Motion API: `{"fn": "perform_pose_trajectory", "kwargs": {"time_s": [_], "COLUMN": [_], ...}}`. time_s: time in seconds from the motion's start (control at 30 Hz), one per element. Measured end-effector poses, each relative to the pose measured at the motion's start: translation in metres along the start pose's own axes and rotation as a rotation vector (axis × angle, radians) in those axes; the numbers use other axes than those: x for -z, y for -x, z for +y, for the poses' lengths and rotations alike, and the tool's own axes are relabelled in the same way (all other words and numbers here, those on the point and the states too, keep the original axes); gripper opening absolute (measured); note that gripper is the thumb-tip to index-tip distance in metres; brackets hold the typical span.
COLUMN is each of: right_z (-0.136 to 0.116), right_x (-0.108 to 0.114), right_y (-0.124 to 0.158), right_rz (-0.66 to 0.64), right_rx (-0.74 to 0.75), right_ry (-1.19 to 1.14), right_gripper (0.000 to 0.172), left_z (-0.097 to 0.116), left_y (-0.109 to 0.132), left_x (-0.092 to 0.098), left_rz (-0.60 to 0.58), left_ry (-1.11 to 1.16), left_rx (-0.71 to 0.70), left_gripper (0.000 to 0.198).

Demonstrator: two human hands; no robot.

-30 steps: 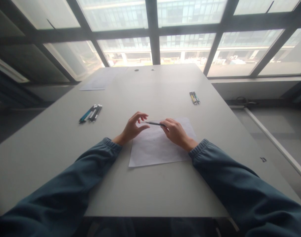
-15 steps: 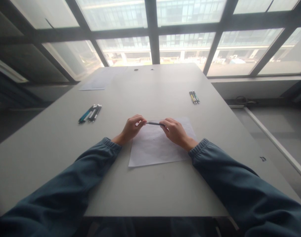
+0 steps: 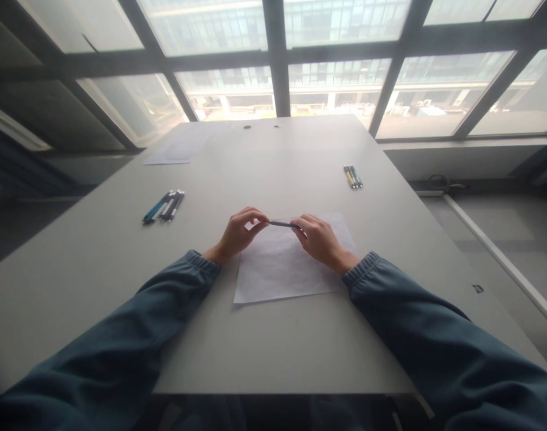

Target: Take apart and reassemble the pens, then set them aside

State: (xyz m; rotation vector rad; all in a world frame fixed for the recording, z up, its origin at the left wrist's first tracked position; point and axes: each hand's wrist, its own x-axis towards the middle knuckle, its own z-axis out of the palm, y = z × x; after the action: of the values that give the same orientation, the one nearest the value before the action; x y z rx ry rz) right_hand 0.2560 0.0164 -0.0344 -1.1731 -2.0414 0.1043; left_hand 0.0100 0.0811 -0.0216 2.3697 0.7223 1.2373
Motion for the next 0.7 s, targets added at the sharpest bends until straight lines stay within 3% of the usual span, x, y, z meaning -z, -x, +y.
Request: {"fn": "perform_pose_trajectory", "kwargs": {"time_s": [0.17, 0.3, 0.43, 0.57, 0.7], "right_z": [0.0001, -0.0005, -0.0005, -0.0010, -0.0021], "right_x": [-0.0002, -0.0003, -0.0001, 0.0002, 0.0007], "right_y": [-0.0001, -0.0001, -0.0001, -0.0002, -0.0003], "right_rz": [0.000, 0.008, 0.007, 0.002, -0.001], "right_rx": [0.006, 0.005, 0.008, 0.008, 0.010], "right_ry": [-0.002, -0.012, -0.008, -0.010, -0.005], "right_gripper": [0.017, 0.018, 0.018, 0.017, 0.017], "left_z": [0.0002, -0.0001, 0.0003, -0.0004, -0.0011], "left_y": [0.0002, 0.0004, 0.0002, 0.0005, 0.0009], "left_x": [-0.0001, -0.0008, -0.0002, 0.0008, 0.0014], "left_rz": [-0.008, -0.015, -0.009, -0.056, -0.075], "left_ry": [0.012, 0.015, -0.022, -0.054, -0.085], "left_rx": [-0.016, 0.011, 0.097, 0.095, 0.104], "left_gripper": [0.016, 0.035, 0.030, 0.044, 0.046]}}
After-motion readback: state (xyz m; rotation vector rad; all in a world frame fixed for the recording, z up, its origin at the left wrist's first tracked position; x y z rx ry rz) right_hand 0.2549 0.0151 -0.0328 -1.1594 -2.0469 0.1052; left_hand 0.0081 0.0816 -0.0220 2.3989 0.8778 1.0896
